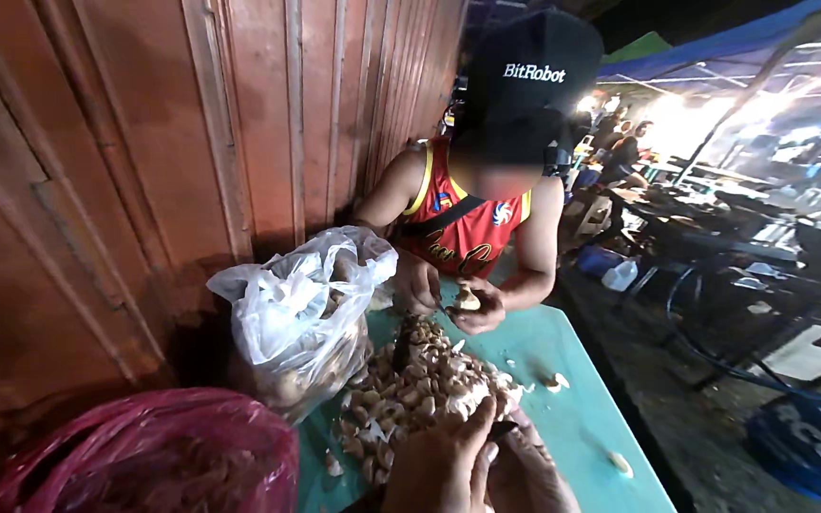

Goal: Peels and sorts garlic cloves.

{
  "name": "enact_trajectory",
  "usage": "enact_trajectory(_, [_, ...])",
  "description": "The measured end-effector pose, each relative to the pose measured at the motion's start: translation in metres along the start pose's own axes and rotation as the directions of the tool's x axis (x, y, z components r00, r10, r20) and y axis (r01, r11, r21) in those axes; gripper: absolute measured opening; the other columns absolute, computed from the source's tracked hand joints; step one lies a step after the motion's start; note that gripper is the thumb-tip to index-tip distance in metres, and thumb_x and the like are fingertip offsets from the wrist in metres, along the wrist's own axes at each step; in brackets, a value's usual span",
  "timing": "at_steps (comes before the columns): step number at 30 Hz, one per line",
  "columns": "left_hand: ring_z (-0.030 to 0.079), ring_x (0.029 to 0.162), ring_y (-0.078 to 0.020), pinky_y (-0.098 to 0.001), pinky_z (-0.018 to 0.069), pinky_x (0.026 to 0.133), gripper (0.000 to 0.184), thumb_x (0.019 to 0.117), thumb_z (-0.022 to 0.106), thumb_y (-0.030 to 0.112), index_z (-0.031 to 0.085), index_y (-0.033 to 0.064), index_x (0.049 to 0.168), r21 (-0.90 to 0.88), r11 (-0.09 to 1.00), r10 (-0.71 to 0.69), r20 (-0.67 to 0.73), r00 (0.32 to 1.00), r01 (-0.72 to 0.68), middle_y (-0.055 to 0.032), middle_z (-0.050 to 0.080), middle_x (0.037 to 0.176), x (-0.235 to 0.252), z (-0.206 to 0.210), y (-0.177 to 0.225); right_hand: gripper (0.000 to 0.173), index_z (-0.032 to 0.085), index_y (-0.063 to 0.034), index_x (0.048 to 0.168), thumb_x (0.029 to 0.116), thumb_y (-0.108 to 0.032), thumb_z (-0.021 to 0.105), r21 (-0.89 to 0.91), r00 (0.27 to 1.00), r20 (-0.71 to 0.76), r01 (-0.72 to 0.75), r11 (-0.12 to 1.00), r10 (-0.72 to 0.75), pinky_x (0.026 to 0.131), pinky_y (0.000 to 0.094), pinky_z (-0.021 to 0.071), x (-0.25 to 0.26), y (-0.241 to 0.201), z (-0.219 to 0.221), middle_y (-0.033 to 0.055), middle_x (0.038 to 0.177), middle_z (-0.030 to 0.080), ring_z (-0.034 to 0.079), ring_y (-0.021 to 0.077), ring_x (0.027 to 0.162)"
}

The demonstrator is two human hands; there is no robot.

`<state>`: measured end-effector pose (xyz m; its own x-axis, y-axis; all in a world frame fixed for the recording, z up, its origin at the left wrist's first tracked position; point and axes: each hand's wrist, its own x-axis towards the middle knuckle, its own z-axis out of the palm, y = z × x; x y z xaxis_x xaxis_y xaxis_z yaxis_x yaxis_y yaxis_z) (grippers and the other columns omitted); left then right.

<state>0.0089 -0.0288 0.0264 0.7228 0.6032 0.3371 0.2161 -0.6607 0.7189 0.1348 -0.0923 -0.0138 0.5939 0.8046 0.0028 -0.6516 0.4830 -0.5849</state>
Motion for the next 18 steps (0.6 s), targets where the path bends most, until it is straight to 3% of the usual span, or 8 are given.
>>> enact_trajectory(6, [0.071, 0.077, -0.0325, -0.0487, 0.0581, 0.067, 0.04, 0.1019, 0.056, 0.015, 0.065, 0.013, 0.141, 0.019, 0.998, 0.067, -0.06, 0.996, -0.065, -0.0171, 0.072, 0.094, -0.001, 0.003, -0.003, 0.032, 0.077, -0.0103, 0.103, 0.0992, 0.002, 0.048, 0.003, 0.999, 0.041, -0.016, 1.0, 0.016, 0.074, 0.0307, 0.063, -0.001, -0.002, 0.0, 0.0099, 0.096, 0.077, 0.075, 0.0152, 0.08])
enact_trajectory(12, [0.068, 0.064, -0.0272, -0.0424, 0.0553, 0.052, 0.038, 0.0964, 0.06, 0.012, 0.072, 0.016, 0.132, 0.191, 0.981, 0.079, -0.211, 0.974, -0.038, -0.0123, 0.07, 0.086, -0.003, 0.015, 0.001, 0.026, 0.076, -0.0099, 0.102, 0.0977, 0.001, 0.053, 0.04, 0.999, 0.025, -0.035, 0.999, 0.034, 0.076, 0.0316, 0.0632, -0.001, 0.002, 0.0, 0.0103, 0.098, 0.077, 0.075, 0.0161, 0.083])
enact_trajectory(15, [0.068, 0.065, -0.0257, -0.0416, 0.0558, 0.053, 0.036, 0.0956, 0.059, 0.011, 0.074, 0.0167, 0.128, 0.154, 0.987, 0.079, -0.233, 0.969, -0.044, -0.0114, 0.07, 0.088, -0.002, 0.014, -0.007, 0.017, 0.078, -0.0104, 0.102, 0.0929, -0.003, 0.066, 0.048, 0.996, 0.075, -0.059, 0.997, 0.055, 0.077, 0.0324, 0.0637, -0.001, 0.002, -0.003, 0.0115, 0.098, 0.077, 0.075, 0.0171, 0.081])
enact_trajectory(18, [0.073, 0.078, -0.0305, -0.0489, 0.0592, 0.065, 0.037, 0.0987, 0.057, 0.01, 0.071, 0.0139, 0.132, 0.048, 0.999, 0.008, -0.191, 0.982, 0.001, -0.0144, 0.074, 0.097, 0.001, 0.001, -0.006, 0.02, 0.079, -0.0123, 0.105, 0.093, -0.003, 0.066, -0.042, 0.984, 0.162, -0.073, 0.996, 0.079, 0.079, 0.0312, 0.0632, 0.002, -0.002, -0.007, 0.0109, 0.1, 0.077, 0.075, 0.0162, 0.084])
